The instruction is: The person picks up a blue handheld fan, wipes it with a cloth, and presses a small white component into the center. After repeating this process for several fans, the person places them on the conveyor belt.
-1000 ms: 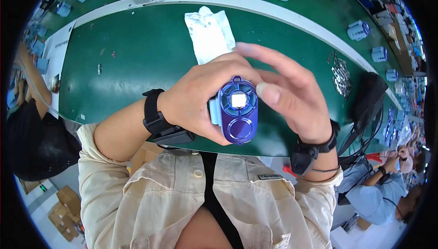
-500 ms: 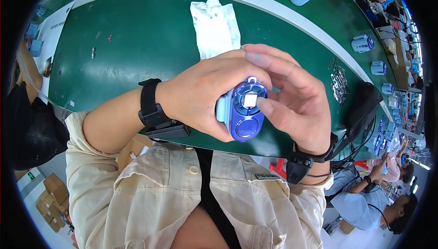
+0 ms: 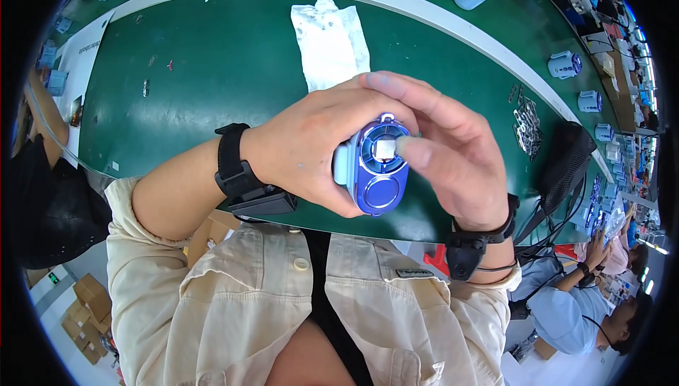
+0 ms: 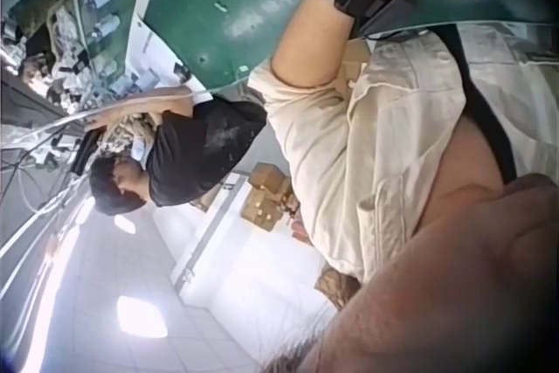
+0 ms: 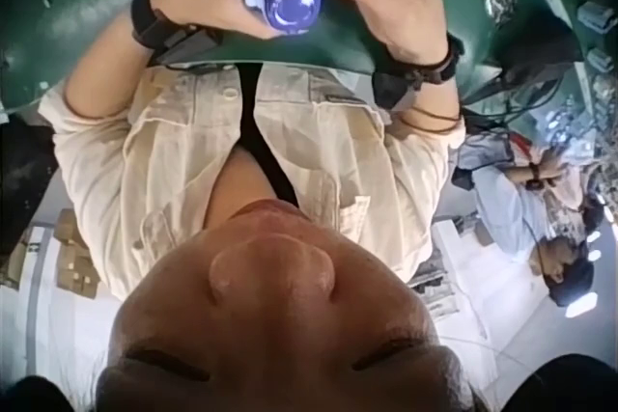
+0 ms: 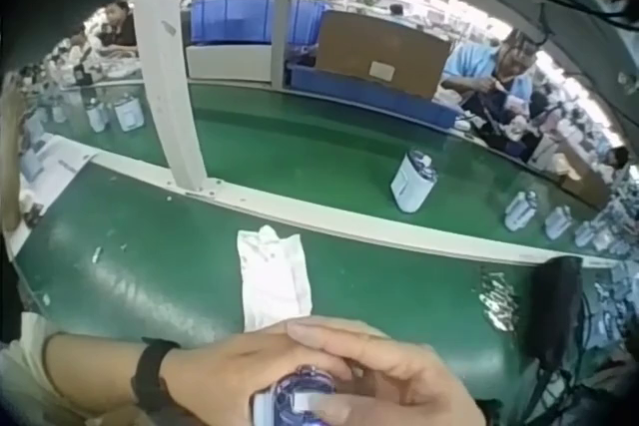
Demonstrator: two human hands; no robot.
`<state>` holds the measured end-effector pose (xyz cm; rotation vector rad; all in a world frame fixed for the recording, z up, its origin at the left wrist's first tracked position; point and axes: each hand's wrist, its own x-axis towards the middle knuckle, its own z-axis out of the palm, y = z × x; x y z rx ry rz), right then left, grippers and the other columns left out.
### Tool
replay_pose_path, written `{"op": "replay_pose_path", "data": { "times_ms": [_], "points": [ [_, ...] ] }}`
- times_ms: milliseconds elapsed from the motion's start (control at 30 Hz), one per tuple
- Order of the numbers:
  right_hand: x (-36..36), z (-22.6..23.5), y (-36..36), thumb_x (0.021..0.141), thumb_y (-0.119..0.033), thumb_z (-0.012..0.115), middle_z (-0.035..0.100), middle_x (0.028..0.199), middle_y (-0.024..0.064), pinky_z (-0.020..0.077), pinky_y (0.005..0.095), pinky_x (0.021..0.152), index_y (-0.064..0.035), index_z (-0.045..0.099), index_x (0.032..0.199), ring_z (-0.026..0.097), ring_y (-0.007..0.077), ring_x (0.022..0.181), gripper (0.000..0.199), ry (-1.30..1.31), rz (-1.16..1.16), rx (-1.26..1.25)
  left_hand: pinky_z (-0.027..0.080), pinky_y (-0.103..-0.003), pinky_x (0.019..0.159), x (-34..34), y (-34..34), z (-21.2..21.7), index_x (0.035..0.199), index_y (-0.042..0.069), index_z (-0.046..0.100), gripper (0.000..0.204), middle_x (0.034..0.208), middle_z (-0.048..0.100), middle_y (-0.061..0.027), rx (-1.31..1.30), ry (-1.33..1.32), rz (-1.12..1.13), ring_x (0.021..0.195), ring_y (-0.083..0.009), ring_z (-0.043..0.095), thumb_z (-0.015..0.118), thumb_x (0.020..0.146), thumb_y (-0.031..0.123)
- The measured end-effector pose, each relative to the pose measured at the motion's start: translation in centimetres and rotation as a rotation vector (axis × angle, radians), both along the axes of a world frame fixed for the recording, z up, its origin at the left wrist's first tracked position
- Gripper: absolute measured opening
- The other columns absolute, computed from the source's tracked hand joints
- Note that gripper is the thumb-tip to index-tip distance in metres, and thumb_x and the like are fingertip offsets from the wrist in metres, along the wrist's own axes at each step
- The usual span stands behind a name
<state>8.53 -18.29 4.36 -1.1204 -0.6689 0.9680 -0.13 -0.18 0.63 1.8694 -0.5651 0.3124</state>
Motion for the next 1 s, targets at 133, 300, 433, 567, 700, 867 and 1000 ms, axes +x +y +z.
{"op": "replay_pose_path", "data": {
  "times_ms": [133,300,433,567,700,867,1000],
  "points": [
    [-0.9,-0.8,0.2,0.081,0.003,0.071,0.056,0.129,0.0117,0.0470,0.0298,0.096,0.0014,0.056,0.129,0.055,0.0186,0.115,0.050,-0.224,-0.101,0.010,0.050,-0.037,0.078,0.1,-0.2,0.0,0.109,0.009,0.056,0.062,0.100,0.062,-0.0070,-0.007,0.022,-0.015,0.091,-0.0293,0.062,0.085,0.055,0.017],
    [0.2,-0.3,0.4,0.079,0.003,0.071,0.052,0.138,0.0148,0.0389,0.0358,0.106,0.0037,0.049,0.136,0.051,0.0231,0.125,0.061,0.061,0.103,-0.092,0.051,-0.036,0.073,-0.2,-0.1,-0.6,0.108,0.010,0.057,0.061,0.096,0.063,-0.0077,-0.046,0.066,-0.088,0.084,-0.0295,0.063,0.085,0.056,0.018],
    [0.5,-0.3,0.4,0.079,0.001,0.072,0.051,0.139,0.0151,0.0377,0.0354,0.107,0.0039,0.047,0.137,0.051,0.0231,0.126,0.064,0.104,0.150,-0.119,0.051,-0.036,0.073,0.0,-0.1,-0.3,0.109,0.010,0.056,0.062,0.095,0.063,-0.0080,-0.022,0.110,-0.108,0.083,-0.0291,0.064,0.086,0.055,0.018],
    [0.5,-0.2,0.7,0.076,-0.005,0.077,0.045,0.143,0.0174,0.0345,0.0369,0.110,0.0028,0.039,0.143,0.046,0.0253,0.130,0.077,0.163,0.110,-0.062,0.051,-0.035,0.079,0.3,0.5,0.1,0.116,0.009,0.051,0.072,0.101,0.061,-0.0090,-0.043,0.108,-0.115,0.089,-0.0280,0.063,0.087,0.055,0.018],
    [0.2,-0.5,1.2,0.072,-0.015,0.083,0.034,0.149,0.0196,0.0331,0.0393,0.111,-0.0001,0.035,0.146,0.039,0.0289,0.136,0.089,-0.143,0.104,0.111,0.049,-0.036,0.089,0.6,0.6,-1.2,0.131,0.010,0.036,0.093,0.119,0.053,-0.0131,-0.173,-0.060,-0.090,0.104,-0.0269,0.060,0.090,0.055,0.019],
    [0.3,-0.9,1.1,0.068,-0.021,0.085,0.026,0.151,0.0229,0.0361,0.0406,0.108,-0.0027,0.040,0.141,0.034,0.0367,0.137,0.087,-0.673,0.042,0.100,0.044,-0.042,0.098,1.0,0.4,-2.5,0.143,0.011,0.013,0.121,0.140,0.031,-0.0191,-0.344,-0.158,-0.040,0.125,-0.0285,0.045,0.094,0.054,0.021],
    [1.9,1.2,2.5,0.069,-0.013,0.080,0.028,0.150,0.0194,0.0361,0.0387,0.108,-0.0029,0.040,0.138,0.035,0.0301,0.137,0.081,-0.787,0.113,0.039,0.040,-0.045,0.101,1.3,0.9,-2.6,0.146,0.011,0.005,0.130,0.141,0.029,-0.0203,-0.297,-0.219,0.128,0.130,-0.0305,0.039,0.095,0.053,0.024]
  ]
}}
